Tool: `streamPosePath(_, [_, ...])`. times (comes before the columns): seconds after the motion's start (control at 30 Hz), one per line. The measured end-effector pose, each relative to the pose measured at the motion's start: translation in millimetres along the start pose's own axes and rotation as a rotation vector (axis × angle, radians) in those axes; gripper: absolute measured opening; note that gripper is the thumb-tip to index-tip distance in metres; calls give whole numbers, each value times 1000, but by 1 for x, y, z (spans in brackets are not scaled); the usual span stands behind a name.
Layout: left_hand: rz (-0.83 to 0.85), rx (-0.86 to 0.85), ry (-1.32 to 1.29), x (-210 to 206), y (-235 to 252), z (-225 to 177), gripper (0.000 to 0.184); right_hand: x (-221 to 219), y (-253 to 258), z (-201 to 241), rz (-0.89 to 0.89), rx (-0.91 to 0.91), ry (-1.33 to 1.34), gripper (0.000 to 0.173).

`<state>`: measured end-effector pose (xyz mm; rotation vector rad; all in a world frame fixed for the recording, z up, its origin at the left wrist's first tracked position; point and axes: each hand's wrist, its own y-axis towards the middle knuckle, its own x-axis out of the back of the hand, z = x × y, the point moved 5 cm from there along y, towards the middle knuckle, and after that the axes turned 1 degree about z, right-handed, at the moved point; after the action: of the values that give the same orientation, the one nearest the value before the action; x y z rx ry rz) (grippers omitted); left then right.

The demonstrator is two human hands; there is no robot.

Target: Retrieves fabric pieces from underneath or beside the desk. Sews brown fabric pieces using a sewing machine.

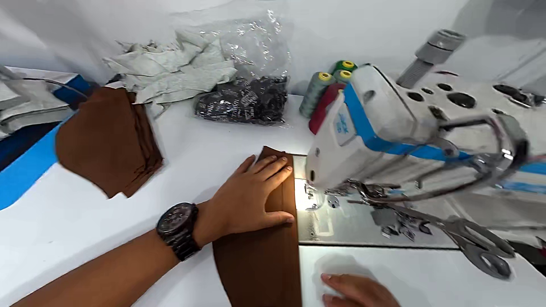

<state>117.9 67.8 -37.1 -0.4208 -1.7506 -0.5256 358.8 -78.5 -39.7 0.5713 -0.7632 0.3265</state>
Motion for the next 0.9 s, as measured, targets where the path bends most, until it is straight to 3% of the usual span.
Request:
streamPosePath(0.17, [-77, -61, 25, 0, 0, -2, 98, 101, 2, -76, -244, -136, -379, 22])
streamPosePath(0.27, [-65, -49, 46, 1, 1, -2, 104, 127, 42, -98, -114, -58, -500, 22])
streamPosePath(0.4, [-49, -40, 56, 1, 1, -2, 106, 116, 93, -109, 101, 105, -499, 22])
streamPosePath(0.53, [-29, -22, 50, 0, 1, 0, 108, 103, 111, -108, 245, 147, -507, 21])
streamPosePath(0.67, [-16, -11, 57, 1, 1, -1, 108, 94, 108, -115, 201, 217, -592, 12])
streamPosePath(0.9, [-23, -17, 51, -1, 1, -1, 107, 90, 99, -124, 105, 236, -640, 15])
